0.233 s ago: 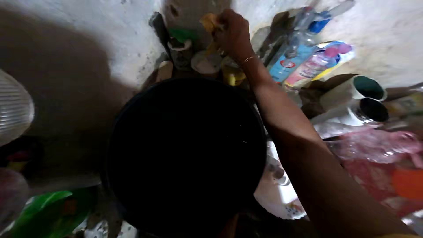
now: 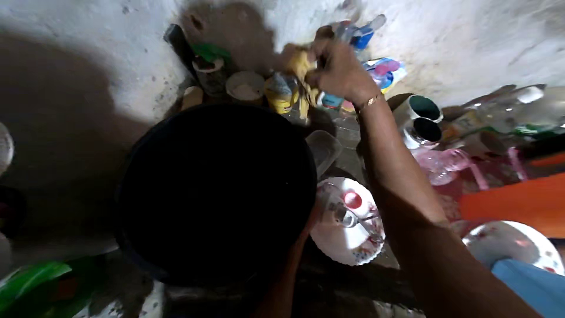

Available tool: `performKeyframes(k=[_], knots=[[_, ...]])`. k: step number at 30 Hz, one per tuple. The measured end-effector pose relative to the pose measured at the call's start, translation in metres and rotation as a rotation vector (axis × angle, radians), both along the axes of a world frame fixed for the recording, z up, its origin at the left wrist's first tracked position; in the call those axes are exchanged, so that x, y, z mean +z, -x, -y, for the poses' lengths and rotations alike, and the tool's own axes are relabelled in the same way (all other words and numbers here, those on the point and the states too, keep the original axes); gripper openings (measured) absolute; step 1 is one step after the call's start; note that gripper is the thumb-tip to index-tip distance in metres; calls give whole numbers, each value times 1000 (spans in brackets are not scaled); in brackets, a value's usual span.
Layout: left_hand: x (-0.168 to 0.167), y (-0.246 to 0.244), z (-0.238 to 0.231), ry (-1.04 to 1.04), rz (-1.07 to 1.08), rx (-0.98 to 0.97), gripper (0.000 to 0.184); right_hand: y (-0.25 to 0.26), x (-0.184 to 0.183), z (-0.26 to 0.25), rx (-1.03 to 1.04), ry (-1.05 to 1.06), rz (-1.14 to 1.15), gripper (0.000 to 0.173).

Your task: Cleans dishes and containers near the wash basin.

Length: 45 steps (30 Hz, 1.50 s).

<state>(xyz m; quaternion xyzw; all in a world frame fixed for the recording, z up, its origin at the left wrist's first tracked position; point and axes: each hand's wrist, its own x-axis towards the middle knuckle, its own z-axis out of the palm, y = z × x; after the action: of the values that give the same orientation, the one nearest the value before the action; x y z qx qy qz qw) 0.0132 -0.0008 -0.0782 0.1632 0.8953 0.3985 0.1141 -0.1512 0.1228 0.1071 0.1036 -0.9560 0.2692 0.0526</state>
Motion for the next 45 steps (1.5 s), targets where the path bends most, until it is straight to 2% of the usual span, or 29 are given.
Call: performKeyframes(k=[1, 2, 4, 8, 9, 13, 18, 22, 26, 29, 31, 33, 34, 36, 38, 40, 42, 45], knots=[[31, -2, 0, -105, 128, 47, 42, -15, 0, -4, 13, -86, 91, 33], [37, -6, -1, -199, 118, 106, 41, -26, -2, -7, 18, -191, 170, 33], [22, -7, 0, -256, 35, 102, 42, -37, 3, -12, -13, -325, 162, 33], [17, -5, 0, -232, 112, 112, 44, -31, 42, -9, -272, -495, -151, 32], [18, -5, 0, -237, 117, 118, 44, -24, 49, -10, -318, -535, -163, 32], [27, -5, 3, -257, 212, 157, 52, 3, 57, -4, -395, -703, 56, 32], [54, -5, 2, -455, 453, 210, 60, 22, 52, 9, -399, -670, 109, 32], [31, 0, 1, -625, 423, 141, 60, 23, 55, 22, -412, -680, 135, 31], [22, 4, -2, -690, 460, 176, 55, 19, 59, 35, -408, -727, 155, 27], [30, 1, -3, -674, 491, 197, 53, 7, 56, 17, -376, -566, 38, 33], [38, -1, -2, -653, 507, 203, 54, -7, 36, -4, -415, -356, -239, 40], [46, -2, -2, -639, 512, 210, 53, -37, 3, -14, -473, -212, -457, 29], [47, -2, -2, -630, 517, 206, 52, -56, -16, -13, -488, -173, -415, 27], [31, 0, -1, -644, 481, 186, 52, -94, -59, -8, -439, -141, -111, 24], [24, 3, -1, -676, 468, 186, 52, -97, -105, -8, -300, -162, 279, 28], [26, 2, 0, -634, 485, 168, 49, -87, -151, -17, -137, -231, 518, 31], [26, 3, -1, -578, 499, 150, 54, -76, -180, -30, -149, -239, 470, 28], [23, 1, 2, -524, 491, 106, 66, -65, -192, -34, -219, -231, 413, 33]])
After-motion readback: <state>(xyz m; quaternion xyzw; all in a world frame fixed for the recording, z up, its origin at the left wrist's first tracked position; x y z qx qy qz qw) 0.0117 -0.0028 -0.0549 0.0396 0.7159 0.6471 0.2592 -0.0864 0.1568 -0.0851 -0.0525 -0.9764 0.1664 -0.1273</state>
